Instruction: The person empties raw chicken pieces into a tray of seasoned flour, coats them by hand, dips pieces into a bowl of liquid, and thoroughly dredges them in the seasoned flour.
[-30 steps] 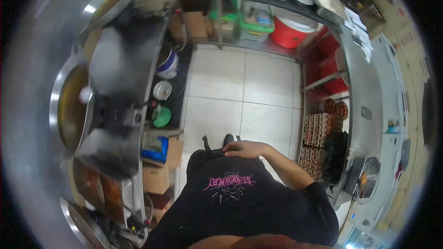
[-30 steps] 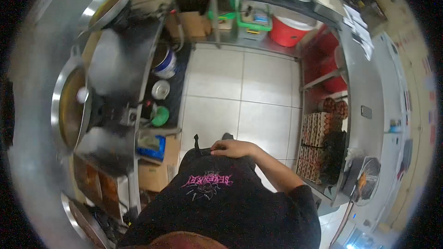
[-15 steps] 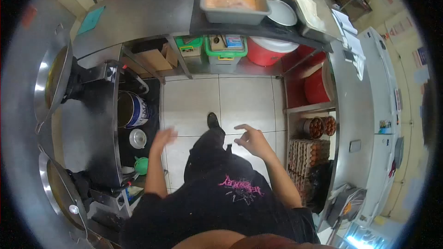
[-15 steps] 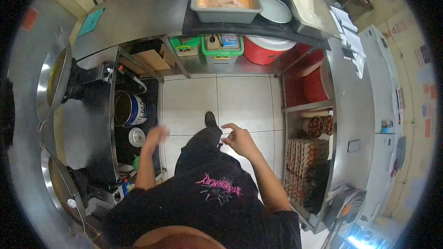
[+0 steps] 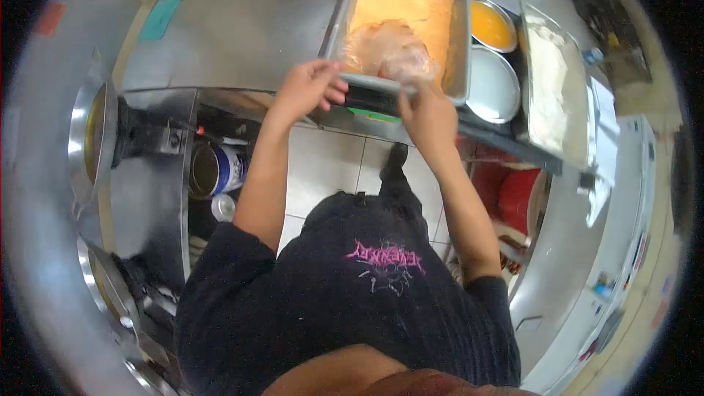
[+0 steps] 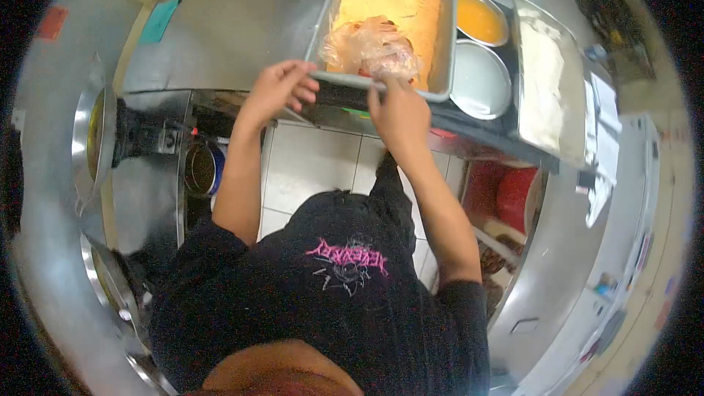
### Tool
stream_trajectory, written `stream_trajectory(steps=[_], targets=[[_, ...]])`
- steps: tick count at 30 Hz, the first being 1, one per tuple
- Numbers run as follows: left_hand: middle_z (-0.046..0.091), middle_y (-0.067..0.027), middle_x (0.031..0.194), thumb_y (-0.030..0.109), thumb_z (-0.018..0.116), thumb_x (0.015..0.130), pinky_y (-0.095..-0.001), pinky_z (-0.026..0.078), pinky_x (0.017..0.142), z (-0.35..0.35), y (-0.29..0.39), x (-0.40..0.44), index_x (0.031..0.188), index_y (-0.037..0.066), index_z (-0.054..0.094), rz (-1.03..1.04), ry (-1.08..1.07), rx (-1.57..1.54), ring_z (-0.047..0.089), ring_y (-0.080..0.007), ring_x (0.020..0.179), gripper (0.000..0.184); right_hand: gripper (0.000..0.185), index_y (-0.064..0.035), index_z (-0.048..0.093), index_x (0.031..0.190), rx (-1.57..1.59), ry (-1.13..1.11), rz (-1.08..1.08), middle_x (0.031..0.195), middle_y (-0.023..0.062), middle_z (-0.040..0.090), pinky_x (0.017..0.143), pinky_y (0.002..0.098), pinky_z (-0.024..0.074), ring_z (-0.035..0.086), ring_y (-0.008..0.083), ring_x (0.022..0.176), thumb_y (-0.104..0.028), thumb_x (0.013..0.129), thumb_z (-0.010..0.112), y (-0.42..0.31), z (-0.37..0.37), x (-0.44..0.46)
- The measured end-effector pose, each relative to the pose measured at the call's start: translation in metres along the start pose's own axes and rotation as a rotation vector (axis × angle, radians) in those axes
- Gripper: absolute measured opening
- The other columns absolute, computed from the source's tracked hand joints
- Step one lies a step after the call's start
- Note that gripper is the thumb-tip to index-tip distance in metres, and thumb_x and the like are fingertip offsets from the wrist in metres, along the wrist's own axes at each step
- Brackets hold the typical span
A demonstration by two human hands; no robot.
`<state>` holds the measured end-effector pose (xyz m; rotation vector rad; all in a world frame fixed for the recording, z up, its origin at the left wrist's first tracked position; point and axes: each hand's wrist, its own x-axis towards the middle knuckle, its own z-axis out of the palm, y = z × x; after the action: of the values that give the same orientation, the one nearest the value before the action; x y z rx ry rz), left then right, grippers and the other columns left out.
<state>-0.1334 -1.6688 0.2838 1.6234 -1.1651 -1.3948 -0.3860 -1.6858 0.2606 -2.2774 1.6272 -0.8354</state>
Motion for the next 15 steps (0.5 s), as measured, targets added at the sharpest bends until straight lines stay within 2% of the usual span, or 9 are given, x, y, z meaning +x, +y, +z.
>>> stream_trajectory(steps=[1,3,6,7,9,10,12,14,15], targets=[[0.076,-0.0115,0.104,0.031,0.053,0.108,-0.0277,0.057,0.067,0.005,-0.007,-0.004,0.130,0.003,0.065,-0.025,0.037,-0.014,0.073,-0.0143,0.085,0.038,0.022,-0.0084,0.070,0.101,0.022,0.017,-0.111,0.094,0.0163,0.073,0.069,0.0443,0.0573,0.072,0.0349,0.079,-0.029,0.093,0.068,0.007,0.024,0.032],[0.075,-0.0135,0.107,0.036,0.051,0.108,-0.0290,0.059,0.068,0.021,-0.028,-0.012,0.133,0.002,0.063,-0.198,-0.067,-0.111,0.074,-0.0169,0.088,0.043,0.026,-0.0084,0.074,0.093,-0.201,-0.178,-0.125,0.088,0.0231,0.072,0.073,0.0489,0.0565,0.071,0.0420,0.081,-0.033,0.092,0.068,0.015,0.067,0.089],[0.074,-0.0164,0.112,0.037,0.049,0.109,-0.0311,0.060,0.073,0.048,-0.040,-0.024,0.137,0.001,0.060,-0.229,0.024,-0.282,0.074,-0.0214,0.095,0.046,0.032,-0.0056,0.076,0.090,-0.243,-0.417,-0.145,0.086,0.0247,0.072,0.073,0.0490,0.0571,0.072,0.0428,0.080,-0.036,0.091,0.068,0.053,0.127,0.144],[0.074,-0.0164,0.112,0.037,0.049,0.109,-0.0311,0.060,0.073,0.053,-0.037,-0.020,0.137,0.001,0.060,-0.233,0.061,-0.299,0.074,-0.0214,0.095,0.046,0.032,-0.0056,0.076,0.090,-0.234,-0.433,-0.182,0.086,0.0247,0.072,0.073,0.0490,0.0571,0.072,0.0428,0.080,-0.036,0.091,0.068,0.049,0.115,0.157],[0.069,-0.0196,0.124,0.036,0.048,0.109,-0.0342,0.059,0.084,0.071,-0.035,-0.013,0.141,0.000,0.055,-0.186,0.215,-0.520,0.072,-0.0256,0.107,0.048,0.032,-0.0018,0.075,0.087,-0.165,-0.245,-0.225,0.082,0.0213,0.073,0.069,0.0434,0.0561,0.071,0.0347,0.072,-0.033,0.092,0.069,0.050,0.082,0.164],[0.069,-0.0196,0.124,0.036,0.048,0.109,-0.0342,0.059,0.084,0.082,-0.033,-0.009,0.141,0.000,0.055,-0.205,0.239,-0.532,0.072,-0.0256,0.107,0.048,0.032,-0.0018,0.075,0.087,-0.154,-0.272,-0.240,0.082,0.0213,0.073,0.069,0.0434,0.0561,0.071,0.0347,0.072,-0.033,0.092,0.069,0.058,0.070,0.164],[0.063,-0.0219,0.134,0.035,0.049,0.109,-0.0367,0.057,0.092,0.094,-0.012,0.021,0.144,-0.002,0.051,-0.132,0.368,-0.666,0.068,-0.0276,0.118,0.051,0.034,0.0027,0.073,0.093,0.445,-0.365,-0.086,0.074,0.0151,0.072,0.066,0.0376,0.0534,0.070,0.0255,0.070,-0.032,0.092,0.073,0.076,0.050,0.182],[0.060,-0.0225,0.139,0.035,0.050,0.109,-0.0375,0.056,0.094,0.100,-0.001,0.047,0.145,-0.003,0.049,-0.113,0.373,-0.650,0.065,-0.0283,0.121,0.053,0.029,0.0014,0.073,0.094,0.563,-0.396,0.026,0.072,0.0123,0.069,0.061,0.0345,0.0486,0.064,0.0204,0.063,-0.027,0.091,0.077,0.086,0.041,0.185],[0.063,-0.0198,0.133,0.035,0.052,0.108,-0.0361,0.056,0.090,0.101,0.003,0.059,0.144,-0.003,0.051,-0.113,0.370,-0.664,0.067,-0.0254,0.116,0.052,0.028,0.0011,0.073,0.093,0.588,-0.374,0.072,0.071,0.0115,0.067,0.059,0.0330,0.0468,0.061,0.0186,0.061,-0.026,0.091,0.077,0.082,0.025,0.187]])
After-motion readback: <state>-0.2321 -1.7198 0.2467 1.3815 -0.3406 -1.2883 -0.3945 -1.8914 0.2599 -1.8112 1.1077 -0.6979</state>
